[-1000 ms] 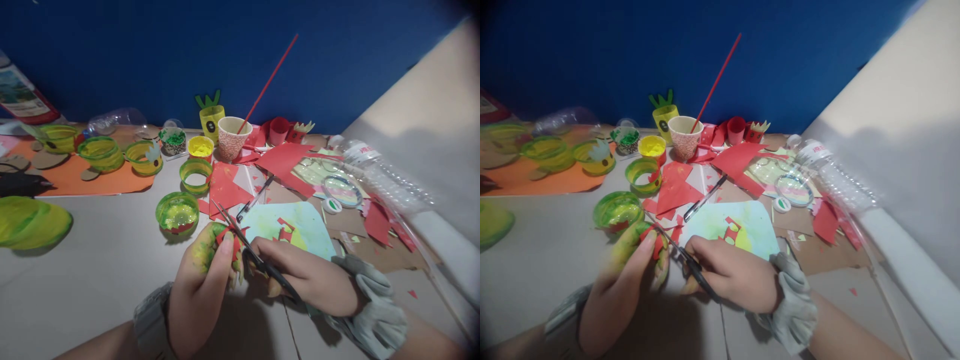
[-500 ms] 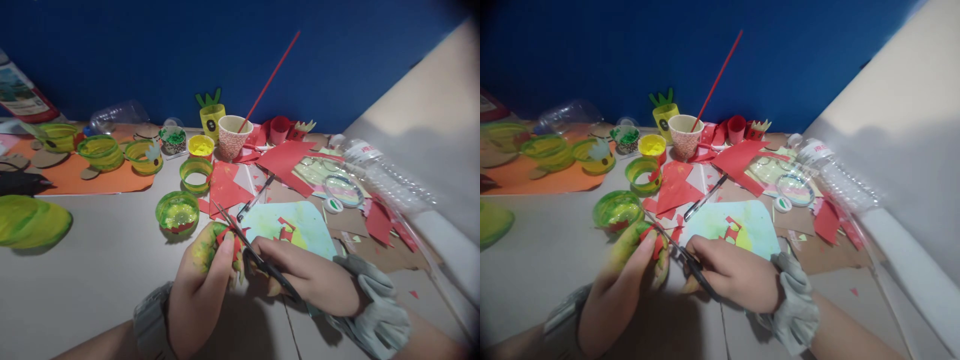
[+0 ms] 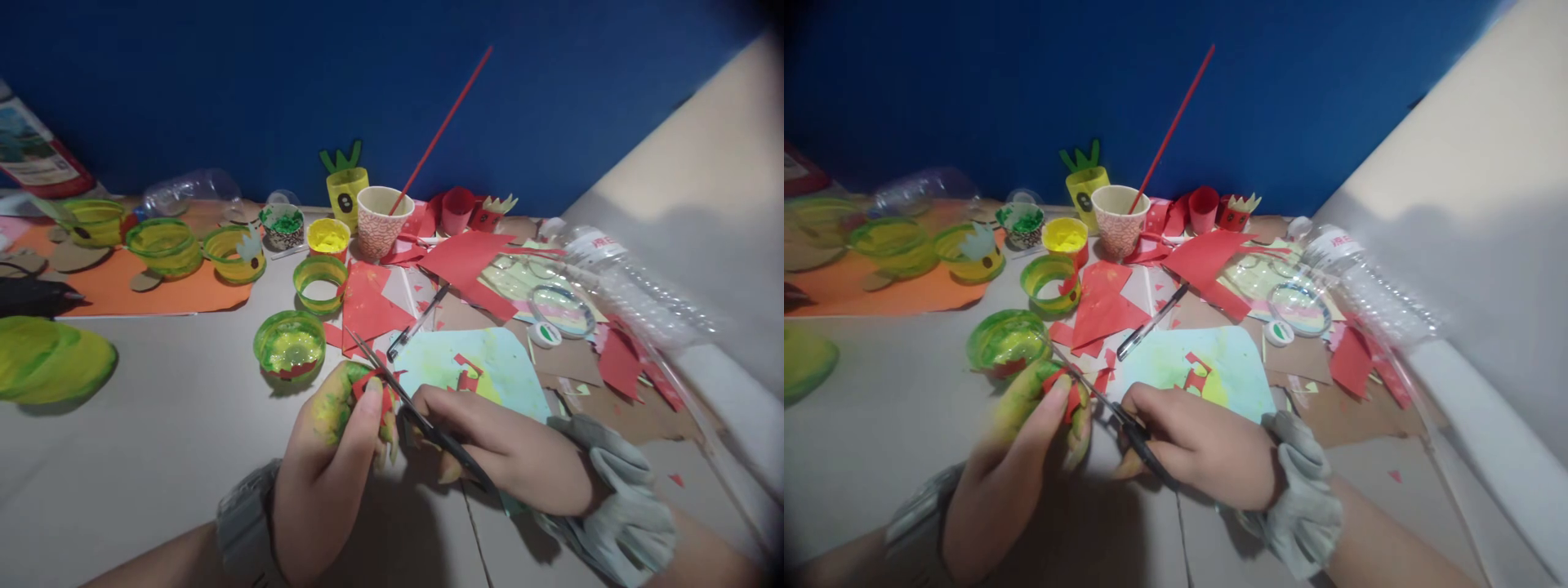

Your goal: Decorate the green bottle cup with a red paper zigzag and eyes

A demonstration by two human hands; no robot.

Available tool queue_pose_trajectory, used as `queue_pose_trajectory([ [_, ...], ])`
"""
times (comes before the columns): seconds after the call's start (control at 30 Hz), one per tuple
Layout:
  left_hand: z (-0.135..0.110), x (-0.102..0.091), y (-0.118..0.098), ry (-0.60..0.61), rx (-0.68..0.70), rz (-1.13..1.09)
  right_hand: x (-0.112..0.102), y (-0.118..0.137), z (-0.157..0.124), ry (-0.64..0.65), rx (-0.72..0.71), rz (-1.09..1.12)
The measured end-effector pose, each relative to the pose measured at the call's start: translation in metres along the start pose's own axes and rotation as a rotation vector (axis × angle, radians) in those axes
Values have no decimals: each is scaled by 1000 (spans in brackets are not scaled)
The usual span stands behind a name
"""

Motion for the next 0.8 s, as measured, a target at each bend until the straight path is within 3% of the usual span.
queue_pose_trajectory([
  [0.47,-2,-1,8,-42,22,28,-6,3,0,50,3,-68],
  [0.8,-2,-1,0,-37,20,72,-4,2,-3,67,32,-28],
])
Point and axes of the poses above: each hand's wrist, its own z-axis towards the middle knuckle, its own x-axis out of the palm, y = z × x, the point moved 3 cm from there along z, towards the middle knuckle, and after that the axes turned 8 degrees about -x, right-handed, at the moved point
